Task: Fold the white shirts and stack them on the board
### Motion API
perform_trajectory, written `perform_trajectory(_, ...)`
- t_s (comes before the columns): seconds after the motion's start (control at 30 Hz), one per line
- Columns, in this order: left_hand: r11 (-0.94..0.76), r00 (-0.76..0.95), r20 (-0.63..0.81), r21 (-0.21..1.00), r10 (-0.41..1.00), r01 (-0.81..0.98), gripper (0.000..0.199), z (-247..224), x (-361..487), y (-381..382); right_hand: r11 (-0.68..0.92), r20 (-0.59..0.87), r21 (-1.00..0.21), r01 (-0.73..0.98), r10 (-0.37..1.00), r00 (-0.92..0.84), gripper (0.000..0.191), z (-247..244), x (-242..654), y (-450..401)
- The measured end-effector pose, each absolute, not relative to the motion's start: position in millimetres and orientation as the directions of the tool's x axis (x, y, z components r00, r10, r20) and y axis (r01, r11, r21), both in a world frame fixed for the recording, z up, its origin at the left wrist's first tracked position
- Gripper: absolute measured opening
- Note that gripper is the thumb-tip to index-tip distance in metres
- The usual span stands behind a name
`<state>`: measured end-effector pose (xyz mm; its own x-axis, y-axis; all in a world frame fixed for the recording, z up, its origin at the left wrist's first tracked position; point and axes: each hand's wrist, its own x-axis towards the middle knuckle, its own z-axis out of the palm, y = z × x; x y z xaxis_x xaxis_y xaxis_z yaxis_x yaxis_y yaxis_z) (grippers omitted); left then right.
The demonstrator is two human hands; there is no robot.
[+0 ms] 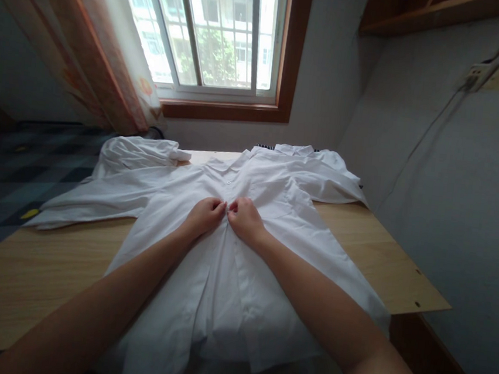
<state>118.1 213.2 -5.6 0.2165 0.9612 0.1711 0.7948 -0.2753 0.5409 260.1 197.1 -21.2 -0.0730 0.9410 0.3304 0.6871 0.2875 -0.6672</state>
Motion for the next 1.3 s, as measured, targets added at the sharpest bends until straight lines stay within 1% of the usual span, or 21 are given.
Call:
perform_trajectory(0.07, -0.293, 0.232, 0.18, 0.52, 0.956, 0.803, 0.034, -4, 118, 212, 0.3, 0.348, -0.642, 0.706, 0.934, -0.08, 0.005, -23, 259, 197)
perform_trajectory(0.13, -0.308, 0.251, 0.18, 0.505, 0.951, 0.806, 0.035, -3, 118, 211, 0.307, 0.359, -0.631, 0.712, 0.93, -0.083, 0.008, -24, 259, 197)
perform_trajectory(0.3, -0.302, 0.259, 0.156, 0.541, 0.953, 0.785, 0.03, -2, 116, 212, 0.303, 0.346, -0.64, 0.706, 0.934, -0.087, 0.007, -22, 261, 196)
perform_trajectory(0.47, -0.291, 0.257, 0.139, 0.538, 0.956, 0.791, 0.027, -2, 117, 213, 0.299, 0.334, -0.649, 0.7, 0.938, -0.092, 0.005, -17, 264, 195)
perform_trajectory(0.6, -0.303, 0.262, 0.153, 0.545, 0.953, 0.782, 0.028, -3, 117, 215, 0.28, 0.292, -0.68, 0.678, 0.951, -0.1, 0.002, -12, 267, 192)
perform_trajectory(0.7, -0.313, 0.263, 0.17, 0.557, 0.95, 0.769, 0.03, -4, 117, 216, 0.275, 0.255, -0.693, 0.666, 0.958, -0.131, 0.007, -5, 271, 189)
perform_trajectory(0.8, -0.301, 0.249, 0.17, 0.581, 0.953, 0.756, 0.03, -6, 116, 218, 0.316, 0.262, -0.669, 0.672, 0.947, -0.185, 0.013, 1, 277, 186)
perform_trajectory(0.93, -0.29, 0.235, 0.17, 0.606, 0.957, 0.741, 0.029, -7, 115, 220, 0.414, 0.315, -0.59, 0.693, 0.909, -0.274, 0.019, 1, 283, 188)
perform_trajectory(1.07, -0.3, 0.248, 0.17, 0.591, 0.954, 0.749, 0.029, -7, 114, 220, 0.497, 0.342, -0.553, 0.669, 0.868, -0.361, 0.023, -5, 286, 191)
perform_trajectory(1.2, -0.304, 0.257, 0.164, 0.566, 0.952, 0.766, 0.029, -7, 114, 220, 0.518, 0.363, -0.575, 0.633, 0.855, -0.369, 0.024, -10, 288, 193)
perform_trajectory(1.3, -0.302, 0.26, 0.156, 0.551, 0.953, 0.778, 0.03, -6, 115, 220, 0.481, 0.343, -0.646, 0.594, 0.877, -0.337, 0.021, -11, 289, 196)
